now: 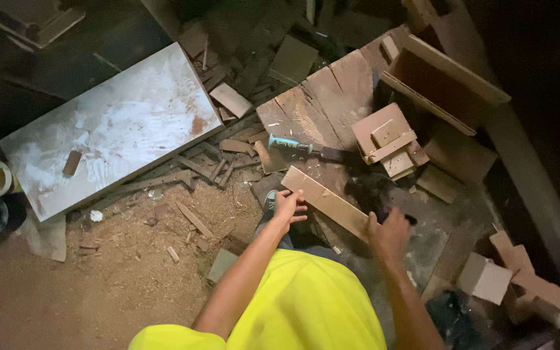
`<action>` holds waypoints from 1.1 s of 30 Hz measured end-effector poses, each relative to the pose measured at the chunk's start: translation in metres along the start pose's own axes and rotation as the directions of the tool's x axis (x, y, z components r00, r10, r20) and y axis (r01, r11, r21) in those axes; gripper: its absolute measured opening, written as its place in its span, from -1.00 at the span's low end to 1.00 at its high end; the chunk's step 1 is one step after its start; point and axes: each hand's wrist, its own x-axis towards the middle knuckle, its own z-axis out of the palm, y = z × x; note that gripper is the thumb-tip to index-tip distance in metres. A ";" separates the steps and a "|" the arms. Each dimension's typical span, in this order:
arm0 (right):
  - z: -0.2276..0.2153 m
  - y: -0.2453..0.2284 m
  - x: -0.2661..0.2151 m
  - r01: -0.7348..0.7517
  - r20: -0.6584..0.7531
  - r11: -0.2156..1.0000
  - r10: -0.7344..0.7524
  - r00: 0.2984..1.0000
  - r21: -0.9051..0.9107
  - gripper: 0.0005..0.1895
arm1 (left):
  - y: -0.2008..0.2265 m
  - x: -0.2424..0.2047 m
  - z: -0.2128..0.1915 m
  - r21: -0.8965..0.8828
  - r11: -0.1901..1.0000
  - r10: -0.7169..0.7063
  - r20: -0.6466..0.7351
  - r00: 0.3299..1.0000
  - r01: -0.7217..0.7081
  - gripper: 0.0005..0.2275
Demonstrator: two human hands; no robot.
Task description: The person uses a hammer and a blue cylindrical tool to drive fasteners into small wooden pieces on a workbench. They repeatedly position the tool, strike it with the hammer, and occasionally inspect the joined wood. The workspace contains scattered wood scraps and assembled parts.
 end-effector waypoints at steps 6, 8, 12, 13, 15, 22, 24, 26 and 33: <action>0.026 0.050 0.017 0.021 0.234 0.969 -0.081 0.969 0.246 -0.58 | -0.005 -0.008 0.021 0.165 0.985 0.069 -0.158 0.985 -0.042 -0.67; 0.026 0.055 0.019 0.077 0.201 0.972 -0.123 0.972 0.222 -0.59 | -0.008 -0.007 0.030 0.191 0.970 0.193 -0.219 0.956 -0.152 -0.70; 0.008 0.044 0.016 -0.107 0.325 0.943 -0.001 0.946 0.315 -0.57 | -0.017 0.000 0.032 0.089 0.973 0.229 -0.213 0.950 -0.215 -0.72; -0.001 0.040 0.015 -0.230 0.416 0.919 0.082 0.906 0.319 -0.59 | -0.020 0.003 0.031 0.037 0.973 0.232 -0.202 0.951 -0.229 -0.71; -0.015 0.027 0.017 -0.334 0.480 0.877 0.140 0.866 0.347 -0.62 | -0.022 0.011 0.030 -0.011 0.960 0.271 -0.206 0.940 -0.280 -0.71; -0.035 -0.017 -0.019 -0.318 0.420 0.848 0.127 0.899 0.424 -0.55 | -0.031 0.022 0.021 -0.278 0.916 0.271 -0.098 0.958 -0.288 -0.68; -0.033 -0.023 -0.025 -0.283 0.387 0.873 0.119 0.914 0.398 -0.51 | -0.032 0.018 0.018 -0.297 0.915 0.275 -0.035 0.961 -0.273 -0.68; -0.028 -0.028 -0.028 -0.236 0.370 0.890 0.083 0.925 0.390 -0.48 | -0.033 0.008 0.009 -0.236 0.931 0.283 -0.020 0.959 -0.280 -0.68; -0.017 -0.007 -0.036 -0.273 0.353 0.884 0.134 0.926 0.379 -0.48 | 0.003 -0.032 -0.004 0.544 0.610 0.759 -0.191 0.622 -0.577 -0.82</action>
